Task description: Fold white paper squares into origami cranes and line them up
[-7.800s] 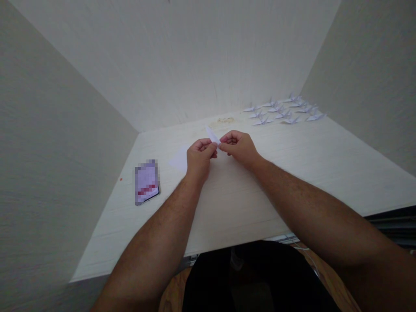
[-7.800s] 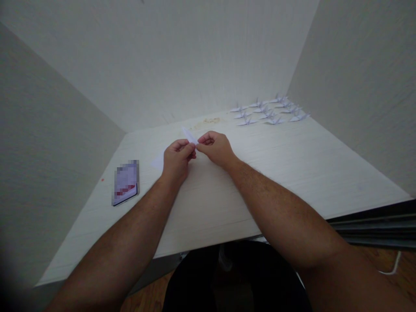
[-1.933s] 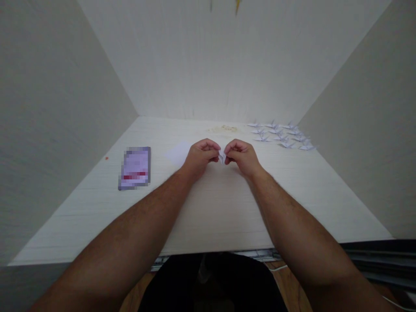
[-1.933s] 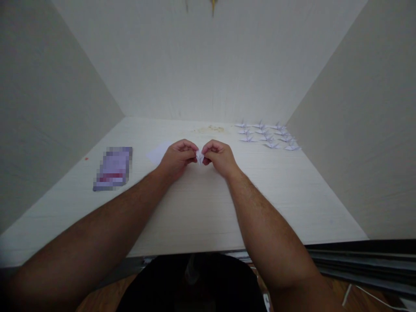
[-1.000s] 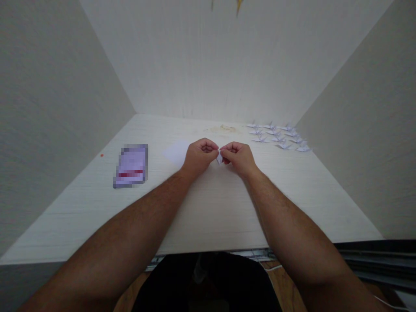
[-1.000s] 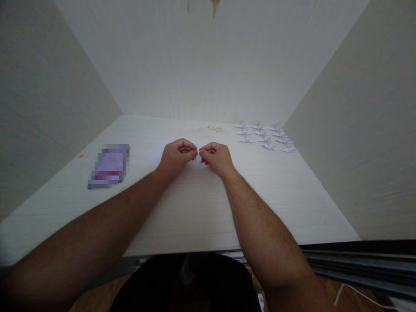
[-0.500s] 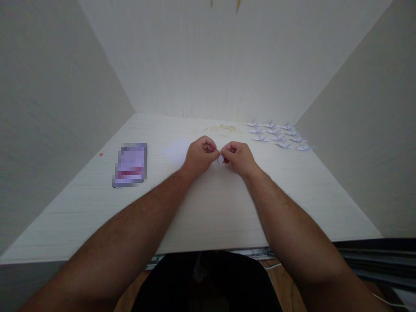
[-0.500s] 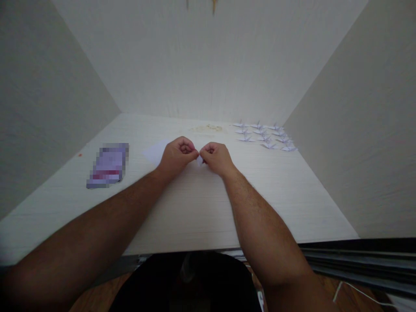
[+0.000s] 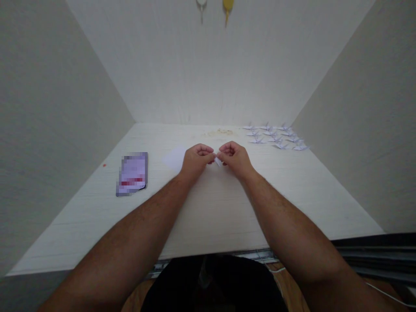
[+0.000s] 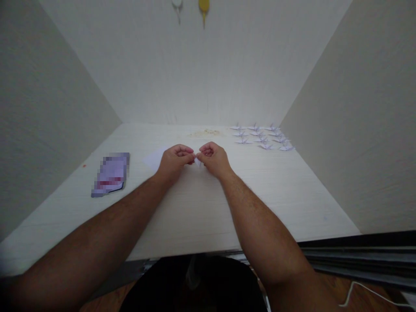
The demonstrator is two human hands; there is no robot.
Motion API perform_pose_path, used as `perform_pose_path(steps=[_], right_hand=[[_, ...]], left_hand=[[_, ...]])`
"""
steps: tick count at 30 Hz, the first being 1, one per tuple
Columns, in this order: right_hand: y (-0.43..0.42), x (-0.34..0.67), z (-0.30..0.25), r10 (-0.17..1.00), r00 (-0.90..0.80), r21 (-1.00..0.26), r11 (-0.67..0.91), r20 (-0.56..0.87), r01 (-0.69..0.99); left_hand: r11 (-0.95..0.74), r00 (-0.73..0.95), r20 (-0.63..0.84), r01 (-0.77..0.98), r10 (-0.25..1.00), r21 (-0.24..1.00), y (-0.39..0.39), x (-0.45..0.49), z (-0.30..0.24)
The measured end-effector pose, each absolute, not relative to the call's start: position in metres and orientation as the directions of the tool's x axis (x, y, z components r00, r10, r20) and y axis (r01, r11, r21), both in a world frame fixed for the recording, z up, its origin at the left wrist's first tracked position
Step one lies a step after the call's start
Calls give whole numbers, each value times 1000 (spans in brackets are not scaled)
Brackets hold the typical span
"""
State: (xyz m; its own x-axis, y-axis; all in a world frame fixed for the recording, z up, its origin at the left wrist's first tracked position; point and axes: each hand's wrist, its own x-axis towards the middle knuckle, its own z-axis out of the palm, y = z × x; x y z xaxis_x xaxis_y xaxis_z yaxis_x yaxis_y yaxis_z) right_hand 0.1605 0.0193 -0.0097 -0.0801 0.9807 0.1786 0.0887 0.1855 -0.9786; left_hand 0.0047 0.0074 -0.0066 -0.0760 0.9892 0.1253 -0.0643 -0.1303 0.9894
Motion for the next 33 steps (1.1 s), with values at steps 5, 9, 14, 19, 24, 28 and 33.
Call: perform_pose_path(steps=[5, 9, 14, 19, 24, 28, 33], right_hand=[[18, 160, -13, 972, -192, -985, 155, 138, 74], [14, 158, -9, 977, -182, -989, 124, 109, 75], [12, 156, -7, 983, -158, -981, 121, 96, 154], [13, 156, -5, 982, -164, -984, 114, 91, 137], [12, 156, -2, 979, -195, -994, 80, 63, 80], [13, 156, -5, 966, -248, -995, 92, 80, 36], [12, 157, -8, 938, -10, -914, 339, 346, 222]], left_hand=[[-158, -196, 131, -125, 972, 979, 10, 5, -7], [-186, -200, 160, -118, 967, 975, 8, 6, -4], [-215, -149, 210, -18, 966, 977, 4, 8, -2], [-223, -193, 212, -36, 958, 974, 5, 9, -4], [-223, -229, 200, -79, 953, 972, 9, 8, -7], [-235, -266, 202, -99, 942, 967, 12, 7, -8], [-231, -303, 222, 8, 927, 973, 7, 8, -3]])
